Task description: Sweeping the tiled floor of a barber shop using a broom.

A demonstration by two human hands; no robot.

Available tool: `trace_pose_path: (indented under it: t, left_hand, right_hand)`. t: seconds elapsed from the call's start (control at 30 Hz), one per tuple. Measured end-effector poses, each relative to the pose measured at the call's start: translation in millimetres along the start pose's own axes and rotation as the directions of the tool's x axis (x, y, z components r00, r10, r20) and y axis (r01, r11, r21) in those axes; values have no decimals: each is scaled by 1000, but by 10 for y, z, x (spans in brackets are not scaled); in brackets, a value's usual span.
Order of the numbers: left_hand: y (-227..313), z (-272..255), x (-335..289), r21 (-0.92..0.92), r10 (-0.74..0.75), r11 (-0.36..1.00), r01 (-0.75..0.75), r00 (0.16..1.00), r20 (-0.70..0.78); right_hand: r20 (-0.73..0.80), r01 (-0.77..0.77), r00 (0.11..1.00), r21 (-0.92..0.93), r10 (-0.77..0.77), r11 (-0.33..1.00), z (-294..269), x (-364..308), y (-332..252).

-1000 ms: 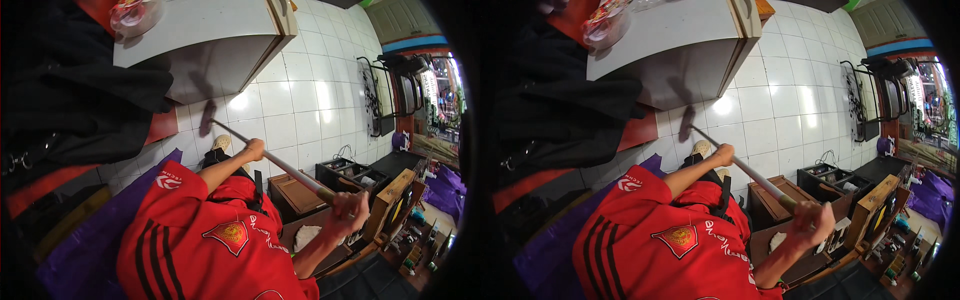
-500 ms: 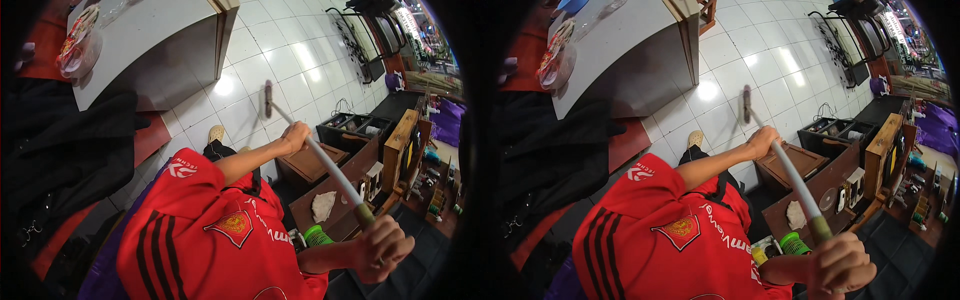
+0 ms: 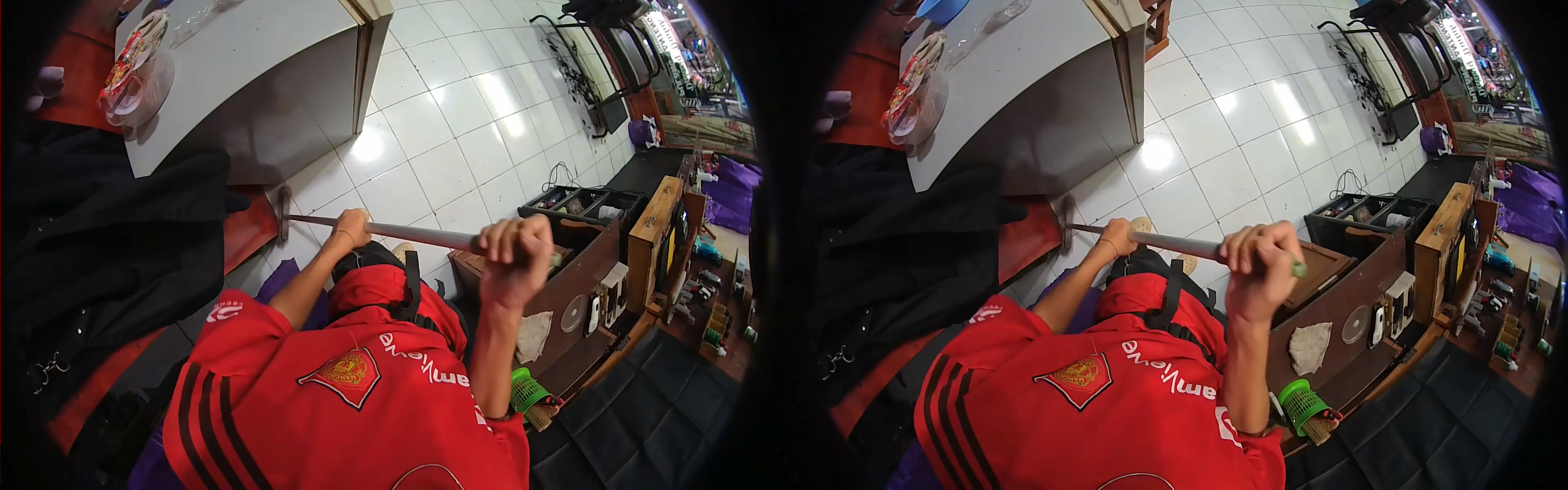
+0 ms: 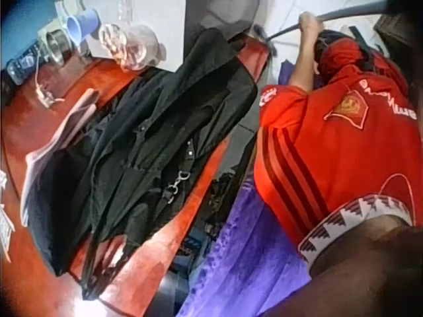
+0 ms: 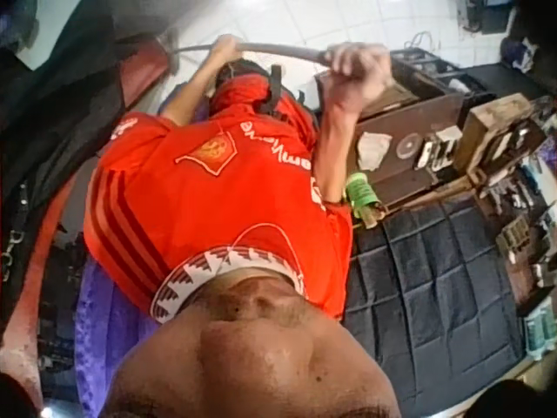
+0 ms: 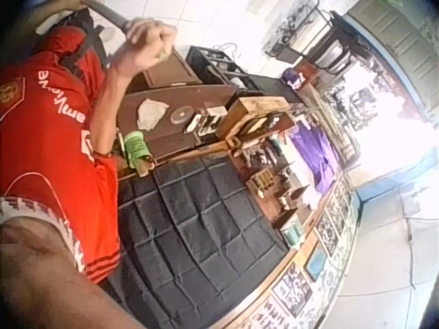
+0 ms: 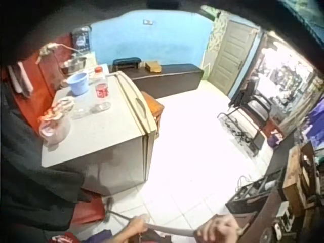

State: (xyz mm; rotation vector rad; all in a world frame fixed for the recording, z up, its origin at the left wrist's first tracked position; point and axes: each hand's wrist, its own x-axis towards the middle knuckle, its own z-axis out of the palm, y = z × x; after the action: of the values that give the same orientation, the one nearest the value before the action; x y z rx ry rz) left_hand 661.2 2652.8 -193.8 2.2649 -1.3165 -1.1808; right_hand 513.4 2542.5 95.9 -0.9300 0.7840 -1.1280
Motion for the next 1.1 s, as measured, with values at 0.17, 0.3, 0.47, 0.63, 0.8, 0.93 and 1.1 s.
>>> trace_pose_path:
  t: [0.17,0.3,0.47,0.63,0.8,0.93,1.1]
  left_hand:
    - [20,208,338,68,140,987,-143,989,54]
    - [649,349,814,4,376,927,-376,926,-30]
    - [1305,229,1265,-231,586,740,-632,774,-240]
    - [1898,-128,815,-268,638,666,-696,718,-278]
    - [1633,-363,68,-222,648,702,-676,736,-196]
    - [828,-447,-147,-118,474,878,-463,875,96]
    - [207,-234,-203,-152,179,970,-190,980,-83]
  right_hand:
    - [-24,145,989,33,-145,989,-85,-116,-44]
    - [53,332,941,24,-333,943,-80,-94,-388]
    - [298,506,844,-172,-445,845,224,-93,-491]
    - [251,550,826,-154,-506,821,339,-170,-1102]
    - [351,461,831,-4,-430,887,186,-302,-1584]
    - [155,273,944,126,-291,954,107,-218,-1084]
    - [168,120,975,136,-142,983,144,-185,-218]
